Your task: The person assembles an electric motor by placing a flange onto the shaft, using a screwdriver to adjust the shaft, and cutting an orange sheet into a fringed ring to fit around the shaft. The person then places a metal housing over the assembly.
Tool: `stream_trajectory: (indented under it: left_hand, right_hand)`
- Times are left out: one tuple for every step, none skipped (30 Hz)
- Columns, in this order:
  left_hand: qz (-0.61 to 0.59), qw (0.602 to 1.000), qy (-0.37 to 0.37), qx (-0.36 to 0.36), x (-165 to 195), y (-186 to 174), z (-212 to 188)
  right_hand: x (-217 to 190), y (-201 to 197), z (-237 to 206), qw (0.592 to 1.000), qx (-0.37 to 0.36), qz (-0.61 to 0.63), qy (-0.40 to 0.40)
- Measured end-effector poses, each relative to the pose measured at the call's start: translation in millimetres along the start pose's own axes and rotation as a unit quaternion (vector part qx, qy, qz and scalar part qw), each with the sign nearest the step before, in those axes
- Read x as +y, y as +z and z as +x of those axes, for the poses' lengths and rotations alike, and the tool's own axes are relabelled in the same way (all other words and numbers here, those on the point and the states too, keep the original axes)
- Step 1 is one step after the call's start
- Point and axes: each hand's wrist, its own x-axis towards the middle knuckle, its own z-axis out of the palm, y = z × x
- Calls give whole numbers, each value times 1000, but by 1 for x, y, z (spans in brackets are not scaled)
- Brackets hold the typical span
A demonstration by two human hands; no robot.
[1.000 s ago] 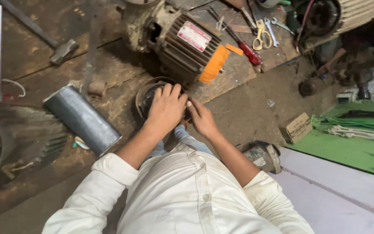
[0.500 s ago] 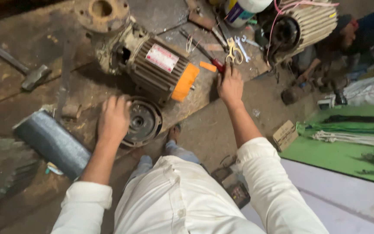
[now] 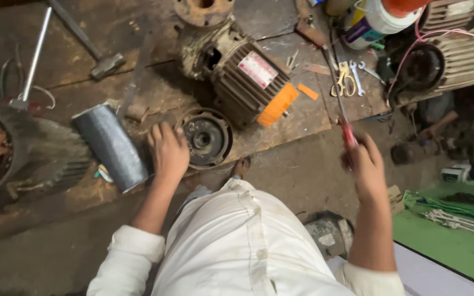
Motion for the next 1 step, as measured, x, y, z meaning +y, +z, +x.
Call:
stream_trajectory:
  left_hand:
    - [2, 1000, -4, -1, -31, -19, -12]
  right_hand:
    - [-9, -2, -24, 999, 6, -52, 15]
